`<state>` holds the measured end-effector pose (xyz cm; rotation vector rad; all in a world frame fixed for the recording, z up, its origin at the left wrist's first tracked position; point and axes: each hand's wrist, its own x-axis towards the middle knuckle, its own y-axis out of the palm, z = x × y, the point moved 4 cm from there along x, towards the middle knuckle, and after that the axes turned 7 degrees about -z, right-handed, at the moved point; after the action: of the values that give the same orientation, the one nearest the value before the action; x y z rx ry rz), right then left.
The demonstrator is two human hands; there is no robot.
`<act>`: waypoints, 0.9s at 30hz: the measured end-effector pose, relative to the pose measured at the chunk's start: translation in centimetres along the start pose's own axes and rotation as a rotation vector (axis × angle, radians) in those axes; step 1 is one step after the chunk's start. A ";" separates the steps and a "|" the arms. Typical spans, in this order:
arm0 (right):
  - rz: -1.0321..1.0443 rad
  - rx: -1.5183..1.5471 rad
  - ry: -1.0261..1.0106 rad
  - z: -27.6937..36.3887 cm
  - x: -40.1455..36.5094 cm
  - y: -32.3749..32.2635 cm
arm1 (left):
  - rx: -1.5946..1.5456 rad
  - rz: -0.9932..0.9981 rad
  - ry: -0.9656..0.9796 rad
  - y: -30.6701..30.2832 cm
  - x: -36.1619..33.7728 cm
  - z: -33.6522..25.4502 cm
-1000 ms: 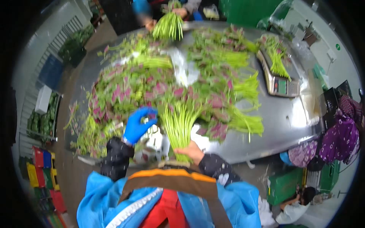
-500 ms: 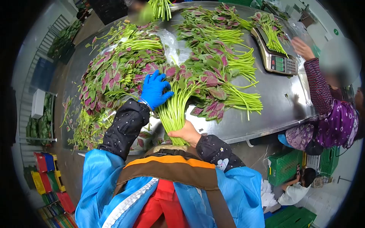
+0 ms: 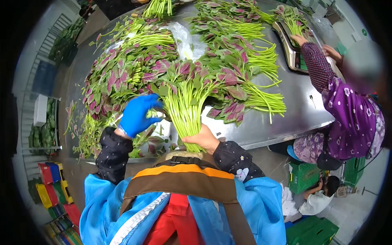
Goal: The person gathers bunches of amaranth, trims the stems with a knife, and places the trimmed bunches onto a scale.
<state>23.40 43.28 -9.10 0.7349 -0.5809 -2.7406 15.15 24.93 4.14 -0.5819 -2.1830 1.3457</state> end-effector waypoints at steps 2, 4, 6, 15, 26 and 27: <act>-0.001 0.000 -0.001 0.1 0.1 0.0 | -0.402 -0.200 -0.395 2.4 1.4 0.6; -0.005 0.007 0.001 0.1 0.1 0.0 | 0.057 -0.271 -0.361 3.4 3.3 0.5; -0.007 0.001 0.007 0.1 0.0 -0.1 | -0.050 -0.237 -0.452 6.1 4.6 1.1; 0.003 0.034 0.017 0.4 0.0 -0.2 | -0.861 -0.362 -0.365 6.2 0.9 -0.2; -0.002 0.023 -0.029 0.2 0.2 -0.3 | 0.263 0.478 -0.207 4.1 -5.2 3.6; 0.003 0.023 -0.032 0.2 0.3 -0.2 | -0.001 0.275 -0.262 2.4 -3.1 1.7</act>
<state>23.03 43.43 -9.12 0.6956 -0.6212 -2.7517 16.68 22.91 0.74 -0.7655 -2.3756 1.6437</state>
